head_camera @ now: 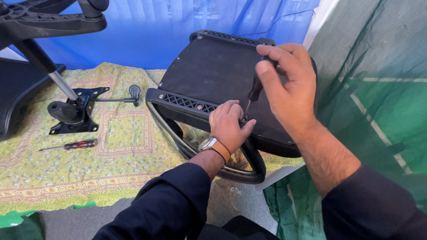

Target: The person uses a screwdriver to tighten screws on the underside of an office chair seat, securing the seat to its metal frame. The chair base and other parts are visible nearby on a patterned cloth.

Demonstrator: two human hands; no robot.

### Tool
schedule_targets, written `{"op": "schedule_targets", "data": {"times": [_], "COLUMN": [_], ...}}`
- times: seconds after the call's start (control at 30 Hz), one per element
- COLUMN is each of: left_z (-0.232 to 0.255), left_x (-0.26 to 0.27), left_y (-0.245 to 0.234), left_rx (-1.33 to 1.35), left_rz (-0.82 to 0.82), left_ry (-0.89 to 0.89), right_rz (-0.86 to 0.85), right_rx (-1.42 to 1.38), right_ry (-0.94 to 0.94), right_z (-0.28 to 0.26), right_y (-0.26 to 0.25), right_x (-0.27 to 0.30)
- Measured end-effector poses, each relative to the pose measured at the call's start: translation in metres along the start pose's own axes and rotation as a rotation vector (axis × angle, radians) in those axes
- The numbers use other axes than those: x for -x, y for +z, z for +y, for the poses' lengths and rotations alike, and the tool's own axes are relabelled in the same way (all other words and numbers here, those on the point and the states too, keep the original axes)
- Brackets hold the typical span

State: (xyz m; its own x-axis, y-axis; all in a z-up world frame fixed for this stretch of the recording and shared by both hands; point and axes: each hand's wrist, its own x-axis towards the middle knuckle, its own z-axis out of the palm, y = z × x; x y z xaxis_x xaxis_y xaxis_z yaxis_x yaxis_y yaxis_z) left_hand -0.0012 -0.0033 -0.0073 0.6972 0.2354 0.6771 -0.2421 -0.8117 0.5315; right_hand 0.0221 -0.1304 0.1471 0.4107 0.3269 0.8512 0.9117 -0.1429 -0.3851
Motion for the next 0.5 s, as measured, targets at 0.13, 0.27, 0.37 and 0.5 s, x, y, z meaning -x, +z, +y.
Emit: {"op": "schedule_targets", "data": {"times": [0.13, 0.27, 0.37, 0.5], "left_z": [-0.001, -0.002, -0.001, 0.001], "left_x": [0.0, 0.0, 0.0, -0.001], "left_y": [0.003, 0.003, 0.003, 0.003], "left_rx": [-0.005, -0.001, -0.009, -0.013], "left_rz": [-0.024, -0.032, -0.019, -0.033], "left_ry": [-0.035, -0.053, -0.04, -0.055], "right_rz": [0.02, -0.073, -0.096, -0.068], "right_rx": [0.075, -0.035, -0.105, -0.245], "right_ry": [0.086, 0.09, 0.062, 0.162], "right_z": [0.004, 0.006, 0.001, -0.007], "right_y": [0.0, -0.008, -0.012, -0.006], "right_x": [-0.002, -0.004, -0.004, -0.001]}}
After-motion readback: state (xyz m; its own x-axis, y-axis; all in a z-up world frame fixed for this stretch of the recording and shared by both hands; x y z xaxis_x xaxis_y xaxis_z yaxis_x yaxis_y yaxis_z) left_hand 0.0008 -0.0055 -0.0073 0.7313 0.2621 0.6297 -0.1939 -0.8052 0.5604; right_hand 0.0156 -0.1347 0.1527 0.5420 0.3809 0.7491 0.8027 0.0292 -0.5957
